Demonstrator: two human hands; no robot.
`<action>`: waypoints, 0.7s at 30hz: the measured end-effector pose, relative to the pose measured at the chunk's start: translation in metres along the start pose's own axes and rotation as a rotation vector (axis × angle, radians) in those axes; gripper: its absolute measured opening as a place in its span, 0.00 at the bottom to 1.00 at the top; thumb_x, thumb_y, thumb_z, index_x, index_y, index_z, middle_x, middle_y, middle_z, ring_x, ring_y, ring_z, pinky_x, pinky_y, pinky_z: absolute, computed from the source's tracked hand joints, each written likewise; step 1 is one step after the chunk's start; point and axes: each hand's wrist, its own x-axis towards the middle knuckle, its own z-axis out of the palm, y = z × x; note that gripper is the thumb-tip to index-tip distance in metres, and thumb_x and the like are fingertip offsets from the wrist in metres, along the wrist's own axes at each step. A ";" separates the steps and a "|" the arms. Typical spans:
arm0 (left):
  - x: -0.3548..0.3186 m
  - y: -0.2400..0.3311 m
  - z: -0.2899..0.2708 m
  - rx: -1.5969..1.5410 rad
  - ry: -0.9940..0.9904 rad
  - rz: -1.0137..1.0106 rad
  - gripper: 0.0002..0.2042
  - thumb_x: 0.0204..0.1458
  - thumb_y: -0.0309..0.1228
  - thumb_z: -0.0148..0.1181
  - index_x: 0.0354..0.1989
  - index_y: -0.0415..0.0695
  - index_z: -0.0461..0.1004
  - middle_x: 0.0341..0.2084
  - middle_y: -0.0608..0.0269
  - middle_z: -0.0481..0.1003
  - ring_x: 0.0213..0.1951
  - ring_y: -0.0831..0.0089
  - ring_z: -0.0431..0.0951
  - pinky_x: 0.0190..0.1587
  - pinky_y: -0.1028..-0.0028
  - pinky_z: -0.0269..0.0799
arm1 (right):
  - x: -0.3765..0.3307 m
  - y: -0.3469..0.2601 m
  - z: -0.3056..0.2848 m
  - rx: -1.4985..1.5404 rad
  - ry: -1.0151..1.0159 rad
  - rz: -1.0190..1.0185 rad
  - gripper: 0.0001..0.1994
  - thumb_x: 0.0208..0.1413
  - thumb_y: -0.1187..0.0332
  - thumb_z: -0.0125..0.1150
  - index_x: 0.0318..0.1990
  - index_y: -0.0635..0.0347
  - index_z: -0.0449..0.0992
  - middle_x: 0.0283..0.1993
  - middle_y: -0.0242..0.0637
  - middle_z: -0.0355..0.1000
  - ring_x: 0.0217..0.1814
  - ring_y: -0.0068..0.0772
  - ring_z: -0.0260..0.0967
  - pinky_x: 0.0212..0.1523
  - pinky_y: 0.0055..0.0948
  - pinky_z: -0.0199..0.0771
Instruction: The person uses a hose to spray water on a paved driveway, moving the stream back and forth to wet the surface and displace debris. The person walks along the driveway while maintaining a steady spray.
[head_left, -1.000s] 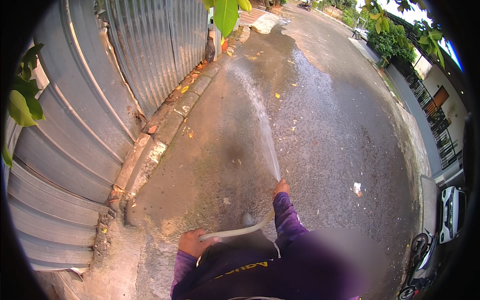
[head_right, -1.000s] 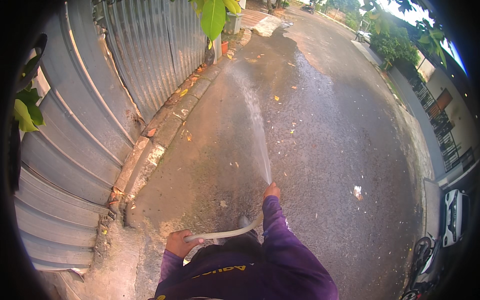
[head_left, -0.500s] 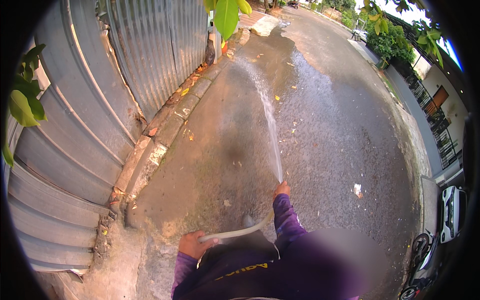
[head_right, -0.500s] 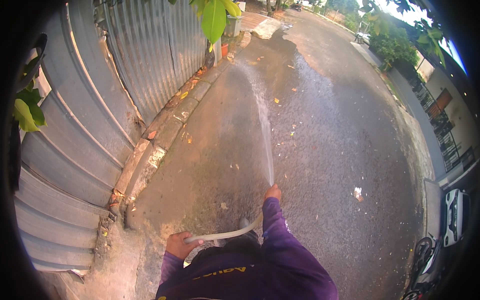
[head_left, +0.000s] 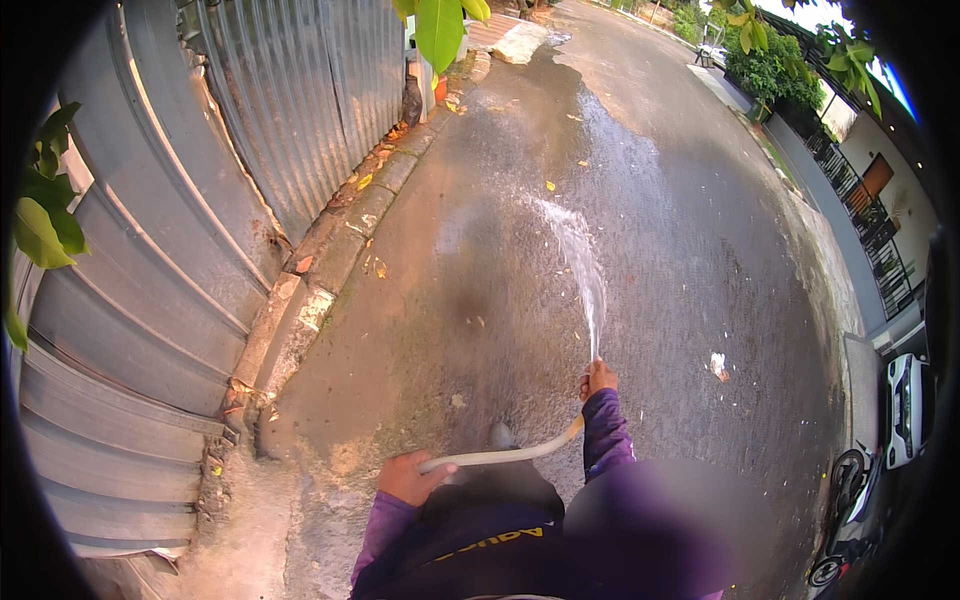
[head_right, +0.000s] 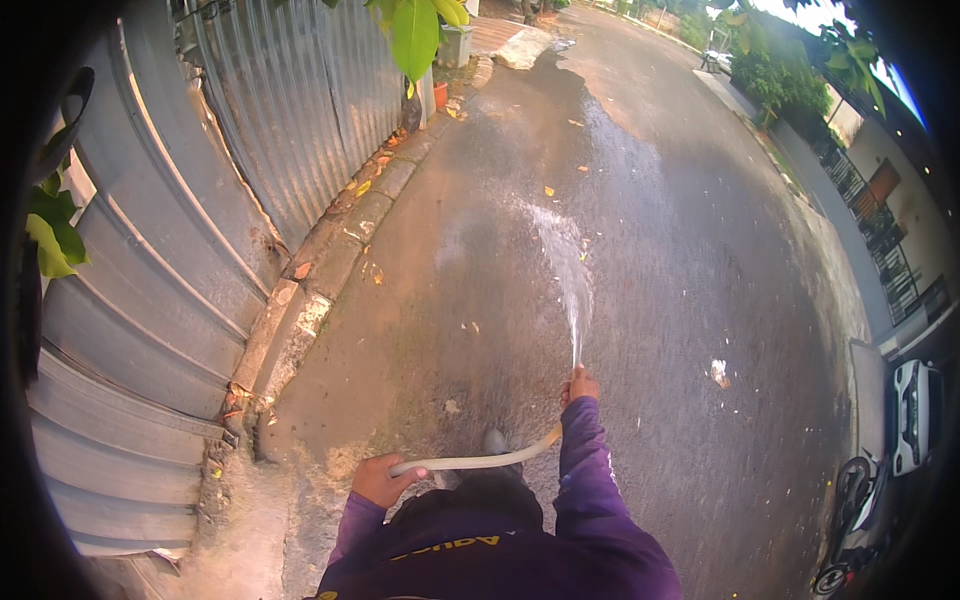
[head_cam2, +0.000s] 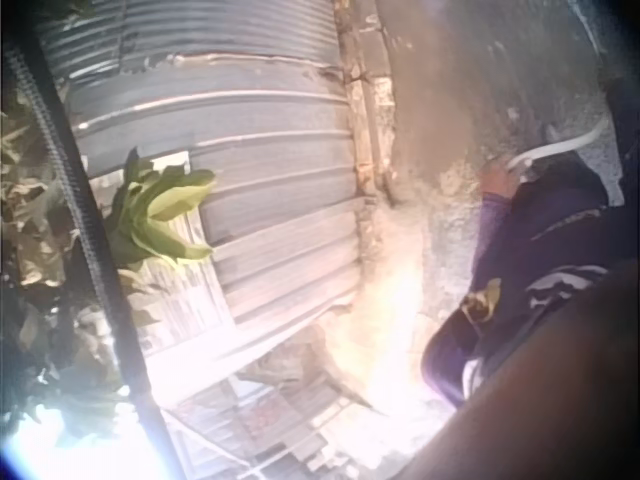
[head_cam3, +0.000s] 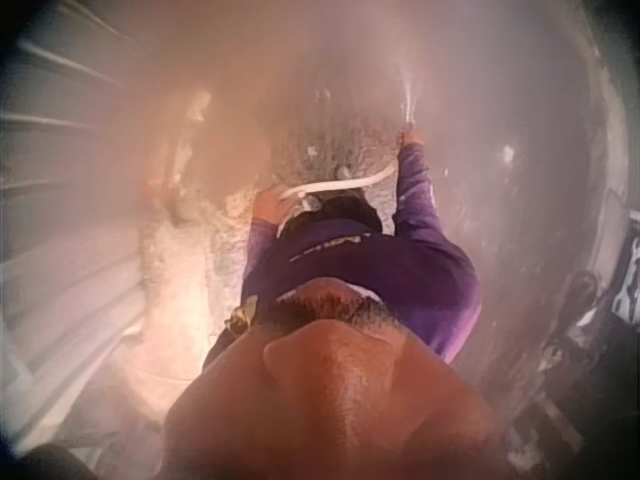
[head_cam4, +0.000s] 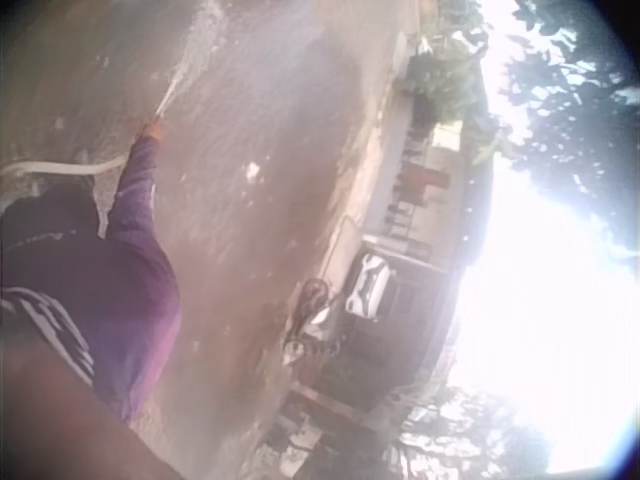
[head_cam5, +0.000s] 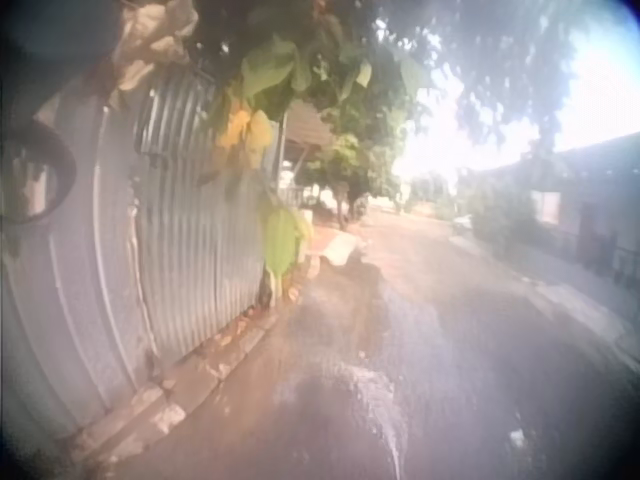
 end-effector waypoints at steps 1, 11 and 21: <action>0.004 0.004 0.005 0.012 -0.050 0.023 0.26 0.47 0.58 0.67 0.22 0.42 0.77 0.16 0.53 0.73 0.22 0.53 0.76 0.28 0.60 0.70 | -0.005 -0.001 -0.013 -0.076 0.036 -0.005 0.22 0.66 0.49 0.49 0.30 0.60 0.73 0.16 0.36 0.65 0.11 0.31 0.60 0.12 0.35 0.61; 0.033 0.078 0.072 0.022 -0.633 0.267 0.29 0.49 0.64 0.61 0.25 0.44 0.78 0.20 0.49 0.76 0.30 0.49 0.79 0.35 0.55 0.72 | 0.029 0.139 -0.323 -0.810 0.677 0.147 0.24 0.60 0.52 0.45 0.35 0.65 0.80 0.23 0.47 0.76 0.24 0.45 0.76 0.26 0.40 0.74; 0.040 0.088 0.079 0.153 -0.843 0.274 0.29 0.45 0.64 0.64 0.28 0.45 0.80 0.23 0.49 0.79 0.33 0.49 0.81 0.39 0.57 0.74 | -0.077 0.164 -0.250 -1.182 0.466 0.293 0.30 0.64 0.48 0.36 0.53 0.61 0.78 0.55 0.58 0.74 0.59 0.60 0.71 0.61 0.46 0.69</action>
